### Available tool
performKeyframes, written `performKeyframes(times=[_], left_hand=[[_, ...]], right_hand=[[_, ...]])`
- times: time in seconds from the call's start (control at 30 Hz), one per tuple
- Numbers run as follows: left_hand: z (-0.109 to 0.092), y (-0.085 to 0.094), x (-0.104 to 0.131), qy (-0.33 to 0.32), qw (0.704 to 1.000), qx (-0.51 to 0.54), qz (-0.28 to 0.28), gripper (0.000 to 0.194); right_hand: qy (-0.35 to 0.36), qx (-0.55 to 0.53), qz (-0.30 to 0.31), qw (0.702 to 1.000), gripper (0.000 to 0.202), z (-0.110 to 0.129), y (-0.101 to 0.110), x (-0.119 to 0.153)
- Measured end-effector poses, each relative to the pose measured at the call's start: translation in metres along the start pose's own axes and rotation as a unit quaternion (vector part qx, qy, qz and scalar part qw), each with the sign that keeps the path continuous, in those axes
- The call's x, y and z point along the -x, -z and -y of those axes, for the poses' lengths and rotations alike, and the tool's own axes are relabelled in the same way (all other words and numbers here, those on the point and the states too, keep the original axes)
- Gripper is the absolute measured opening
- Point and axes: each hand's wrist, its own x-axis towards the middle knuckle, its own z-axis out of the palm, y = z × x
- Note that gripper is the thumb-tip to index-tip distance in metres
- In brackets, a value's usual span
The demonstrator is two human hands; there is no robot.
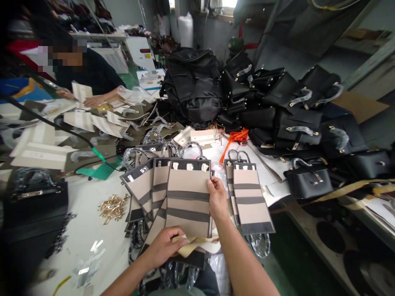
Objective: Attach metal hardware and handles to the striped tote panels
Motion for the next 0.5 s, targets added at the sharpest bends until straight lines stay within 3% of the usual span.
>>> performKeyframes(times=[0.13, 0.23, 0.37, 0.47, 0.5], left_hand=[[-0.011, 0.008, 0.009, -0.003, 0.999, 0.033, 0.016, 0.043], [-0.013, 0.014, 0.017, 0.020, 0.995, 0.091, 0.036, 0.048], [0.000, 0.015, 0.020, 0.060, 0.991, 0.051, 0.104, 0.046], [0.012, 0.010, 0.015, 0.044, 0.994, -0.037, 0.095, 0.037], [0.014, 0.008, 0.013, 0.032, 0.994, -0.058, 0.082, 0.035]], right_hand=[[0.016, -0.031, -0.052, 0.998, 0.041, 0.018, 0.013, -0.012], [0.042, -0.037, -0.116, 0.992, 0.044, 0.040, 0.043, -0.023], [0.130, -0.042, -0.224, 0.965, 0.043, 0.091, 0.108, -0.030], [0.198, -0.048, -0.281, 0.938, 0.035, 0.144, 0.171, -0.028], [0.198, -0.030, -0.273, 0.941, 0.033, 0.162, 0.194, -0.025]])
